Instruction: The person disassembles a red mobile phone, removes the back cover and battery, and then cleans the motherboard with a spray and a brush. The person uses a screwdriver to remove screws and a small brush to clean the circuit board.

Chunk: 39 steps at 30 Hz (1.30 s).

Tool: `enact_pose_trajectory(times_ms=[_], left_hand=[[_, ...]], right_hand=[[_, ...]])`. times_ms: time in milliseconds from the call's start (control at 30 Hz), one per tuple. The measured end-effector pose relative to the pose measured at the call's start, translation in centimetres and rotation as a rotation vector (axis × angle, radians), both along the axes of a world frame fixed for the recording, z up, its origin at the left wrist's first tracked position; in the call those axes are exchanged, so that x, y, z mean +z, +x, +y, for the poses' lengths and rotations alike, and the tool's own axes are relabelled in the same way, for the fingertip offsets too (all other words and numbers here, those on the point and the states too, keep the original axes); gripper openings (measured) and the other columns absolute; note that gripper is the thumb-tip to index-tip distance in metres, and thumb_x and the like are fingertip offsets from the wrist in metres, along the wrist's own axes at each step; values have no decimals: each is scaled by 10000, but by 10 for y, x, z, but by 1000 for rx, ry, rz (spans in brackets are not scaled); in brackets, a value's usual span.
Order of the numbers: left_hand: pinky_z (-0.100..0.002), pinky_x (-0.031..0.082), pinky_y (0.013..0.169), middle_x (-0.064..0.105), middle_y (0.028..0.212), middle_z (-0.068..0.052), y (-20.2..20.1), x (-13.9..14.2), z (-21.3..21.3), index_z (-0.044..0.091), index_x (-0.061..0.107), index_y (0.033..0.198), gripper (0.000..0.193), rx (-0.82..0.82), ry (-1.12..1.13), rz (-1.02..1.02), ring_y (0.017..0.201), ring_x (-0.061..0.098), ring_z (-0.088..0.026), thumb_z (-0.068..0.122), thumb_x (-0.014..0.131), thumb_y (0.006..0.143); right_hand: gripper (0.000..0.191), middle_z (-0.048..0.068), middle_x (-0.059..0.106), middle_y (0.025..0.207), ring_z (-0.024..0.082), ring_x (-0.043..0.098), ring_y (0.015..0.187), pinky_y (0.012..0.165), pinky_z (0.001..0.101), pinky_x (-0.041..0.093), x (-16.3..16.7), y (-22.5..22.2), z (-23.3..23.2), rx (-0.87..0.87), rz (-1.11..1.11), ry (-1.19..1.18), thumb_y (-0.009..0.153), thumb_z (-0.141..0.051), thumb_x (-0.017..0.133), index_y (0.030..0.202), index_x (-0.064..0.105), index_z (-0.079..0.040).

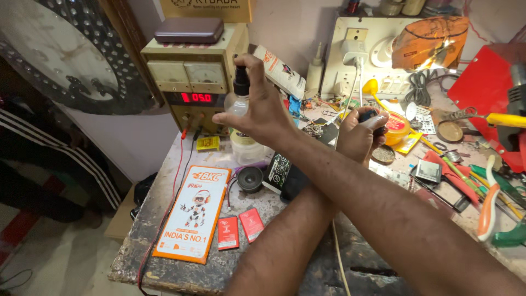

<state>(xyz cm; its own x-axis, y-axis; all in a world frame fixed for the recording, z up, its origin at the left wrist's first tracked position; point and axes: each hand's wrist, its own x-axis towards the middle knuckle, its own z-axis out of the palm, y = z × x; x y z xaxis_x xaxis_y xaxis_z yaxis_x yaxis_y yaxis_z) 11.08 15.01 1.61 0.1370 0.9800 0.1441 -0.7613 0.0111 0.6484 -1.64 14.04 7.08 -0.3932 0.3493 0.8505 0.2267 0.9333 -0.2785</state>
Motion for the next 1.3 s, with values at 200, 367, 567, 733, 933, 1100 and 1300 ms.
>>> enact_pose_trajectory(times_ms=[200,367,567,733,933,1100,1300], left_hand=[[-210,439,444,614,764,-35,2,-2,7,100,571,1131,302,47,-72,110,549,534,-93,156,752,896],[-234,552,536,640,920,-52,-2,-10,3,110,558,1213,289,13,-15,-24,689,643,-118,245,674,985],[-285,665,762,675,1155,-130,-16,-12,2,1,585,1260,341,-16,64,-39,936,718,-173,81,723,959],[-289,649,756,692,1145,-124,-12,-10,-1,-14,601,1243,337,-12,26,-50,951,707,-194,61,758,955],[-438,615,921,699,1127,-165,-17,-20,-10,-30,529,1285,276,-556,387,-711,1030,708,-279,190,646,1164],[-326,618,936,714,1185,-110,-23,-17,-10,97,589,1365,390,-414,213,-545,1078,711,-151,57,619,978],[-298,621,785,675,1172,-117,-17,-10,2,43,597,1343,308,-40,153,-42,981,670,-180,151,660,1062]], right_hand=[[599,91,646,1164,212,670,1076,918,404,535,30,20,14,184,201,-682,936,-422,693,1383,447,-110],[248,139,778,889,226,746,797,760,403,590,23,36,27,-314,-224,-681,952,-286,673,1090,760,-99],[421,169,737,1024,379,696,995,859,467,554,-8,24,20,-310,-886,-343,701,-194,861,1103,739,-159],[305,203,735,989,371,715,962,872,459,559,2,31,20,-415,-433,-507,802,-152,750,1083,647,-92],[273,11,616,970,90,661,901,803,286,630,61,47,32,223,310,-615,867,-27,744,1039,541,-85],[314,8,652,1063,74,672,975,828,222,579,53,27,31,348,-9,-438,892,-33,762,1127,555,-56],[273,35,752,1062,86,731,980,875,241,627,37,18,29,310,21,-488,923,-61,749,1170,633,-74]])
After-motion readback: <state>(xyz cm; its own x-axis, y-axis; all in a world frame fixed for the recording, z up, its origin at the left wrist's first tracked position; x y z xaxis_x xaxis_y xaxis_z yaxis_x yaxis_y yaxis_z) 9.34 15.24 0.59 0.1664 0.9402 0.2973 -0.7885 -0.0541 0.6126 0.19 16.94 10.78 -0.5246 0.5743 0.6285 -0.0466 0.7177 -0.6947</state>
